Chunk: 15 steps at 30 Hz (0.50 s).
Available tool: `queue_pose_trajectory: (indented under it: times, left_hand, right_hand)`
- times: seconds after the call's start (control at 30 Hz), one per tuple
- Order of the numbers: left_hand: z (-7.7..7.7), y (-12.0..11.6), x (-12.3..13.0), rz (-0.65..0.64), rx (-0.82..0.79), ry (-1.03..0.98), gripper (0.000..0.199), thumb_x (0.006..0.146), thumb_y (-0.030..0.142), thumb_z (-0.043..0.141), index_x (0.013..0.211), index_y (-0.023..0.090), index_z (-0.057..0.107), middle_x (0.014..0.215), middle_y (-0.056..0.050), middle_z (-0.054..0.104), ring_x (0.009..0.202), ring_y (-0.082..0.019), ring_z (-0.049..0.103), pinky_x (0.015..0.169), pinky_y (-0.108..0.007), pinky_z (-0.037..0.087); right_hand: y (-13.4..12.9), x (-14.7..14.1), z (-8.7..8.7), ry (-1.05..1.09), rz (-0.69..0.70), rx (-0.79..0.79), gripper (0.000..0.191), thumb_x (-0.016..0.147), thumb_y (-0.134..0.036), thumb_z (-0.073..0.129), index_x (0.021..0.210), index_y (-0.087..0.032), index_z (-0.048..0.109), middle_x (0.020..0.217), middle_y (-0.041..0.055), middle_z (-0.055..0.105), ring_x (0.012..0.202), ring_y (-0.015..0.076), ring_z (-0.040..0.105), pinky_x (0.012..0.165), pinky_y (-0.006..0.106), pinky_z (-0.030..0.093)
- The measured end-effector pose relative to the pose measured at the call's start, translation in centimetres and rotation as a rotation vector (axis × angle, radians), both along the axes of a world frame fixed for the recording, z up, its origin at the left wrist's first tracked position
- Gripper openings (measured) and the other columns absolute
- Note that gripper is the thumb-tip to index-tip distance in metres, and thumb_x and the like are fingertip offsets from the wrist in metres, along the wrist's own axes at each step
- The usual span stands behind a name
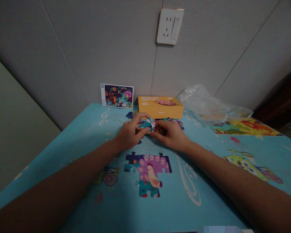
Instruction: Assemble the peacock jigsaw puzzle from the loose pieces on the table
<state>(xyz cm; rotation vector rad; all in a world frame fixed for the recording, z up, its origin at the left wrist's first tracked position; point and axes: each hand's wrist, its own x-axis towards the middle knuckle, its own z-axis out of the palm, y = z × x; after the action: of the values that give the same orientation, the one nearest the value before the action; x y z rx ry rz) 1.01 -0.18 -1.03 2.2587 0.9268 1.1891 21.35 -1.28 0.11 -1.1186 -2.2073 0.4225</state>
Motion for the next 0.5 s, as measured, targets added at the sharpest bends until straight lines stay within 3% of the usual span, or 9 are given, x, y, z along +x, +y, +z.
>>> queue_pose_trajectory:
  times: [0.13,0.27,0.5]
  left_hand:
    - [-0.63,0.25,0.03,-0.044,-0.087,-0.05,0.034,0.091,0.029,0.05,0.123,0.02,0.041,0.091,-0.006,0.068,0.059,-0.014,0.066,0.055,-0.026,0.053]
    - [-0.98,0.66,-0.18,-0.062,-0.112,-0.1,0.032,0.096,0.031,0.04,0.126,0.02,0.036,0.09,-0.007,0.069,0.065,-0.015,0.067,0.062,-0.029,0.055]
    - [-0.15,0.65,-0.54,0.026,0.017,-0.034,0.025,0.097,0.027,0.038,0.119,0.018,0.046,0.103,-0.009,0.07,0.091,-0.018,0.07,0.079,-0.033,0.054]
  right_hand:
    - [0.0,0.09,-0.1,0.016,-0.052,0.043,0.018,0.087,-0.034,0.06,0.085,-0.017,0.062,0.064,0.0001,0.06,0.054,0.0106,0.047,0.055,0.026,0.034]
    - [-0.1,0.16,-0.04,0.106,-0.056,0.038,0.017,0.089,-0.032,0.056,0.091,-0.017,0.062,0.066,0.0007,0.064,0.053,0.0104,0.049,0.055,0.025,0.036]
    - [-0.05,0.26,-0.04,0.136,-0.084,0.071,0.015,0.088,-0.03,0.056,0.09,-0.016,0.062,0.064,0.0004,0.063,0.052,0.0108,0.05,0.056,0.026,0.037]
